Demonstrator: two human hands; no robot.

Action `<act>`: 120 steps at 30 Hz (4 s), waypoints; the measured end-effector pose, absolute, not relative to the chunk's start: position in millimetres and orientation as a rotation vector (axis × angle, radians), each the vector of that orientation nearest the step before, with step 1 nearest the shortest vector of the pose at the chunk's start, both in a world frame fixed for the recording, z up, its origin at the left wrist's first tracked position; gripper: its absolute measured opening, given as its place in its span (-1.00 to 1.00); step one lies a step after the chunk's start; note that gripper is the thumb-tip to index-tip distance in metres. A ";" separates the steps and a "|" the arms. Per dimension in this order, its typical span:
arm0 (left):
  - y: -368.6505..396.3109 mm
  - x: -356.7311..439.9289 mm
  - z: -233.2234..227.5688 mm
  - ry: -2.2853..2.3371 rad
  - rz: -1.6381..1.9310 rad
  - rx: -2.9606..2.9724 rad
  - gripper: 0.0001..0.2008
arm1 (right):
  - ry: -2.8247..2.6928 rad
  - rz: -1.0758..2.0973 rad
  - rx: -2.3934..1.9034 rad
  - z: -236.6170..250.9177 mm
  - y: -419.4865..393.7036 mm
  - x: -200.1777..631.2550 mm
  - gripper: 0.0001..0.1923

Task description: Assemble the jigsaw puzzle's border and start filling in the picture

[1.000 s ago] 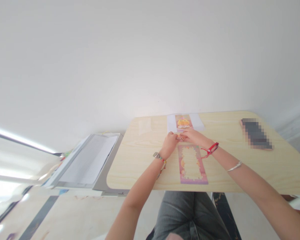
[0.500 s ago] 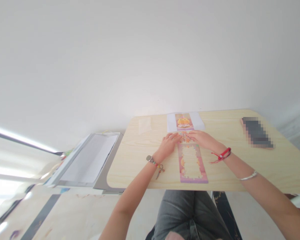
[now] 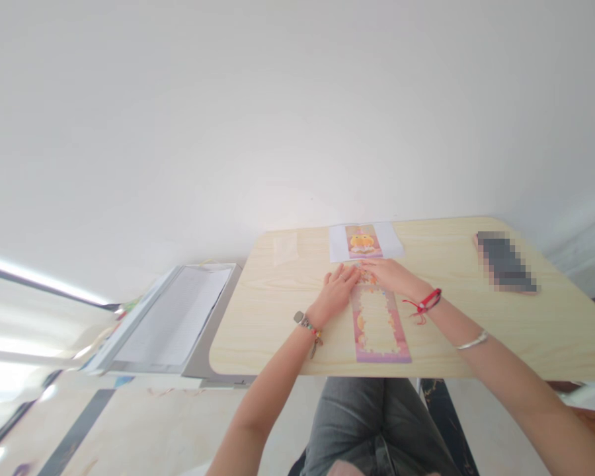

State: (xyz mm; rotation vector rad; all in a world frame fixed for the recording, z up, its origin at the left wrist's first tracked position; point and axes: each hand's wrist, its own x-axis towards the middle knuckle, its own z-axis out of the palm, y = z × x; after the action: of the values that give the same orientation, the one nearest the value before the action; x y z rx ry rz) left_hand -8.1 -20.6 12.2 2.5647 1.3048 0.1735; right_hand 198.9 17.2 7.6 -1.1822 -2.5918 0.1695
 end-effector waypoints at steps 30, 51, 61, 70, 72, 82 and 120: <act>-32.3 -12.7 9.4 1.347 0.283 2.667 -0.50 | -2.519 0.100 -1.444 6.1 -20.4 217.8 -0.53; -106.1 -26.4 4.3 1.620 0.510 2.401 -0.53 | -2.155 0.140 -1.476 -9.8 -117.2 231.1 -0.62; -126.5 -11.4 -1.0 1.738 0.395 2.392 -0.58 | -2.189 0.042 -1.541 -28.1 -126.1 228.8 -0.62; -129.4 -14.2 -0.2 1.731 0.398 2.380 -0.58 | -2.164 0.047 -1.561 -30.9 -134.2 224.0 -0.60; -129.2 -16.1 0.7 1.718 0.395 2.382 -0.56 | -2.142 0.080 -1.562 -29.0 -135.8 224.3 -0.60; -81.2 -44.2 21.6 1.548 0.501 2.364 -0.66 | -2.080 0.300 -1.487 22.0 -97.6 228.0 -0.71; -4.4 -28.1 19.4 1.562 0.506 2.384 -0.87 | -2.323 0.389 -1.585 35.0 -33.2 229.0 -0.74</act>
State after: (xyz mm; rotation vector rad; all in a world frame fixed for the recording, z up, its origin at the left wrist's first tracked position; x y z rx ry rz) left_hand -28.1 -4.4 19.4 2.3838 1.5621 0.5057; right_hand 229.0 -33.2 35.0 -1.5846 -2.3234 0.3893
